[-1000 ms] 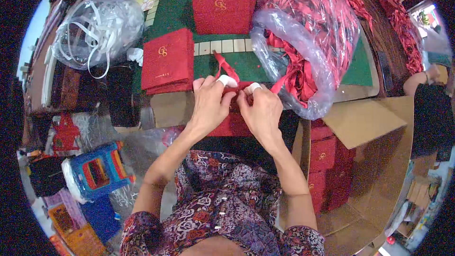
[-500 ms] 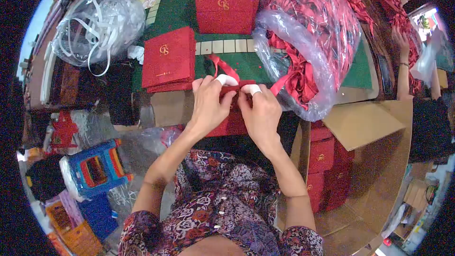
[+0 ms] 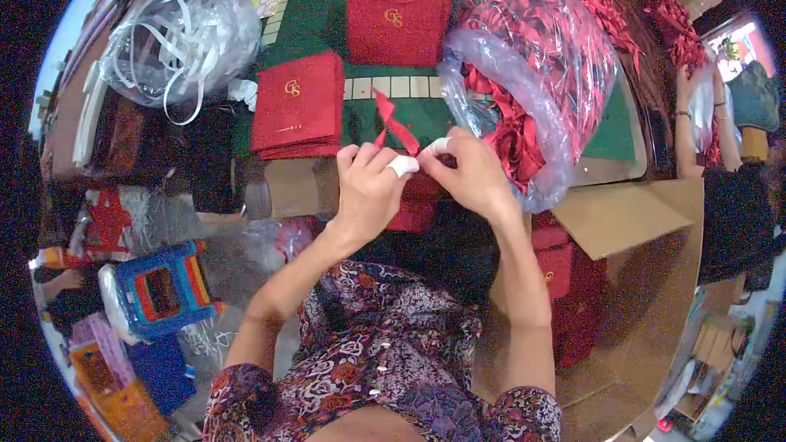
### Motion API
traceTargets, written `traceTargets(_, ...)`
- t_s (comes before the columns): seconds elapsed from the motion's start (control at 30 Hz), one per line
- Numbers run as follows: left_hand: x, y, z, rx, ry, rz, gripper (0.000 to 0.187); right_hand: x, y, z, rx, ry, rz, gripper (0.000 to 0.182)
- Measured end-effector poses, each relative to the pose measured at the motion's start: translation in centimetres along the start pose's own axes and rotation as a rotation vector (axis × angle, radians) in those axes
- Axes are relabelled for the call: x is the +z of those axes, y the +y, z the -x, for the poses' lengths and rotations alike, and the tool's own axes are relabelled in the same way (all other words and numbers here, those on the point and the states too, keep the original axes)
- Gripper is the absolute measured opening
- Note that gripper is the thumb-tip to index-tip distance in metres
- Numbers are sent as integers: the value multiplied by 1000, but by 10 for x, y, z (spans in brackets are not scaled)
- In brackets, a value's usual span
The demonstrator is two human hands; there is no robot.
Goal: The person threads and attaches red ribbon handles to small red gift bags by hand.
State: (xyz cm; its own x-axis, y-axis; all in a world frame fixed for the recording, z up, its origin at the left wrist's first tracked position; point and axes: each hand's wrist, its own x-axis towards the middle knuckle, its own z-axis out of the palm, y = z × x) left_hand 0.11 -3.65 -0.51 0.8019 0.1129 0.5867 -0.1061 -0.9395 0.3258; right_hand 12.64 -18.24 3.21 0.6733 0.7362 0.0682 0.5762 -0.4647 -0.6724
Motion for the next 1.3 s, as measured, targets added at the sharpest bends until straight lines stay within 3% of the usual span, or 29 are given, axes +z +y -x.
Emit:
traceTargets(0.07, -1, 1, 3, 32, 1, 6, 14, -7, 7, -9, 36, -223, -59, 15)
traceTargets(0.27, 5, 0, 10, 61, 23, -3, 13, 14, 33, -20, 77, -303, -339, 27)
traceTargets(0.4, -2, 8, 13, -27, -18, 75, 15, 24, 22, -20, 217, -122, -394, 20)
traceTargets(0.47, 2, 9, 21, -30, -7, 103, 18, 29, 27, -26, 192, 162, -473, 18)
traceTargets(0.53, 0, 6, 18, -147, 10, 153, 18, 25, 21, -24, 160, 140, -499, 18)
traceTargets(0.6, -1, 4, 16, -142, 63, 137, 19, 20, 22, -16, -6, 259, -311, 23)
traceTargets(0.67, -4, 0, 15, -182, 75, 143, 19, 1, 13, 2, 20, 235, -238, 27)
traceTargets(0.73, -5, -2, 12, -203, 72, 153, 20, -11, 2, 23, -184, 220, 245, 29)
traceTargets(0.87, -5, -2, 2, -188, 67, 160, 19, -19, 8, 50, -124, 93, 413, 30)
traceTargets(0.93, 0, -2, -4, -153, 96, 115, 18, -20, -1, 55, -190, 145, 438, 24)
traceTargets(1.0, 6, -5, -12, -124, 94, 106, 18, -12, -7, 58, 6, 198, 5, 18)
traceTargets(1.03, 12, -7, -16, -119, 103, 77, 19, -10, -14, 54, -37, 215, -48, 14)
traceTargets(1.07, 17, -8, -20, -114, 111, 49, 20, -4, -11, 49, -33, 220, -46, 14)
traceTargets(1.13, 22, -9, -20, -105, 97, 59, 24, 14, 0, 34, 188, 122, -412, 23)
traceTargets(1.2, 21, -5, -16, -120, 215, 198, 28, 26, 0, 23, 206, 116, -476, 24)
traceTargets(1.27, 17, -1, -2, -138, 206, 195, 28, 32, -5, 15, 227, 107, -547, 24)
traceTargets(1.3, 13, 6, 7, -355, 144, 540, 28, 32, -10, 12, 252, 92, -609, 23)
